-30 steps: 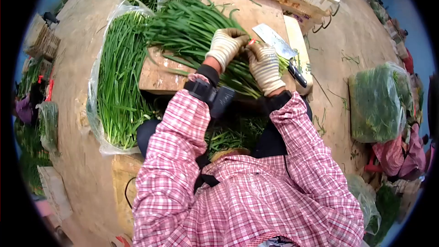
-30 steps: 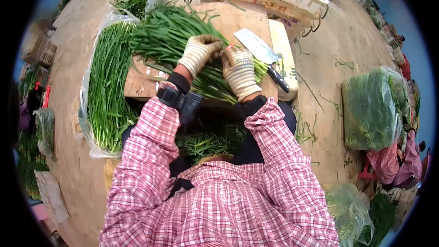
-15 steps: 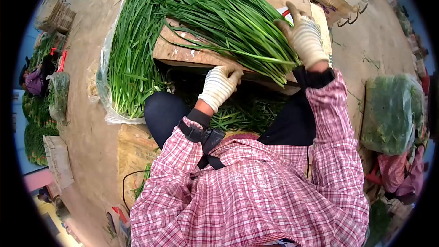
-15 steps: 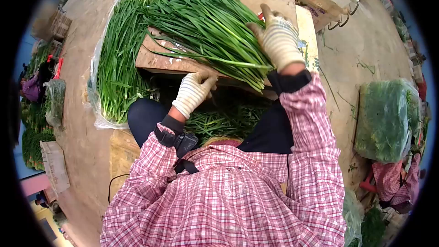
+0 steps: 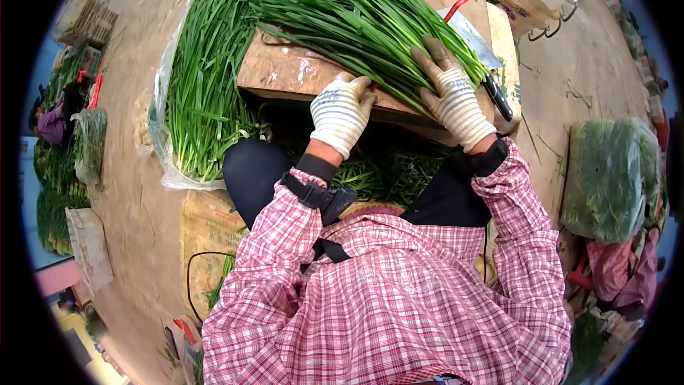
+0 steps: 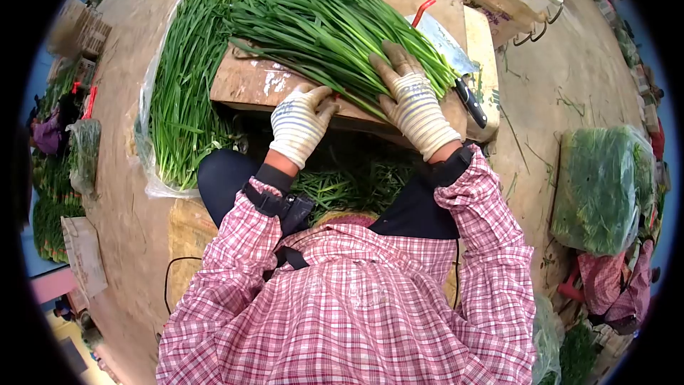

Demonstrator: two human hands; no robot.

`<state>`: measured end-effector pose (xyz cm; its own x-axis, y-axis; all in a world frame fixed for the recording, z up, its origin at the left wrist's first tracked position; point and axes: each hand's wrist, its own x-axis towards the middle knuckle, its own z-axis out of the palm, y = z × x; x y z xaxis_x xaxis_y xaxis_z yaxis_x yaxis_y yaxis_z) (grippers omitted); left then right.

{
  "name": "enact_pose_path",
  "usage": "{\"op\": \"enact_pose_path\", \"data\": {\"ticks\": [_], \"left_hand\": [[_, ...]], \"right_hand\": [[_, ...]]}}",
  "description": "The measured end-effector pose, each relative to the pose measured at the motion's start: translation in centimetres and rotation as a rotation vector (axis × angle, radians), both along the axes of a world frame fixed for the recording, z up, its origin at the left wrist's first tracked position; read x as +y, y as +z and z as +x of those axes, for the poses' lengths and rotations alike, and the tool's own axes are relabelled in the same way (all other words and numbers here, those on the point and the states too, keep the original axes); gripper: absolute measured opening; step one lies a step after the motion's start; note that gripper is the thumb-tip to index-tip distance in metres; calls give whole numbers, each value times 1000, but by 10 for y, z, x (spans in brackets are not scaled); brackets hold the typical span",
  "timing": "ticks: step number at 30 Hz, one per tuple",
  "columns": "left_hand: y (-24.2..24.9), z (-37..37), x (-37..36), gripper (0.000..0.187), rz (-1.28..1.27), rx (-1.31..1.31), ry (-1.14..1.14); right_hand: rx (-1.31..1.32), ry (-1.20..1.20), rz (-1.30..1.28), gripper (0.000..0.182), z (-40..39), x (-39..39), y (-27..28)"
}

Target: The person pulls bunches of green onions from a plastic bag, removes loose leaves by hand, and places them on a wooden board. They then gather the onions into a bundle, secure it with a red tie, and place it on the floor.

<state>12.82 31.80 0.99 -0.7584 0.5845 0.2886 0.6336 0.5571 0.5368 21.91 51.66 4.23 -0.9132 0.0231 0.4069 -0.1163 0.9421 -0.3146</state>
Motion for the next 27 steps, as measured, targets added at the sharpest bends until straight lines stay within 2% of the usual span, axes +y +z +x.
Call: {"op": "enact_pose_path", "data": {"ticks": [2,4,6,9,12,13,15,18,20,22,24,26,27], "left_hand": [[0,-3,8,22,-27,-21,-8],[-2,-7,13,25,-23,64,-21],[-6,-10,18,19,-31,95,-33],[-9,-12,30,10,-245,234,-21],[-6,-19,39,14,-429,292,-64],[-4,-21,37,14,-429,295,-65],[1,-28,31,15,-319,183,-216],[11,-28,32,18,-208,51,-231],[16,-26,34,15,-130,62,-227],[23,-21,35,12,264,-824,-129],[10,-28,30,17,241,-784,-215],[4,-25,27,25,586,-1021,-288],[-3,-24,27,28,613,-1006,-312]], "right_hand": [[2,3,-39,72,0,1,-4],[13,-2,15,72,-1,2,-7],[1,-7,53,73,-3,4,-8],[-23,-28,98,82,-1,-2,-8],[-34,-23,179,85,-1,-3,-5],[-31,-41,210,86,-2,-3,-7],[-20,-55,210,86,-4,-2,-10],[-6,-65,173,85,-6,4,-10],[3,-60,136,85,-5,6,-10],[3,-44,113,86,-5,6,-12],[3,-43,90,86,-6,9,-13],[21,-29,59,85,-6,10,-13],[22,-27,46,85,-5,10,-12]]}}
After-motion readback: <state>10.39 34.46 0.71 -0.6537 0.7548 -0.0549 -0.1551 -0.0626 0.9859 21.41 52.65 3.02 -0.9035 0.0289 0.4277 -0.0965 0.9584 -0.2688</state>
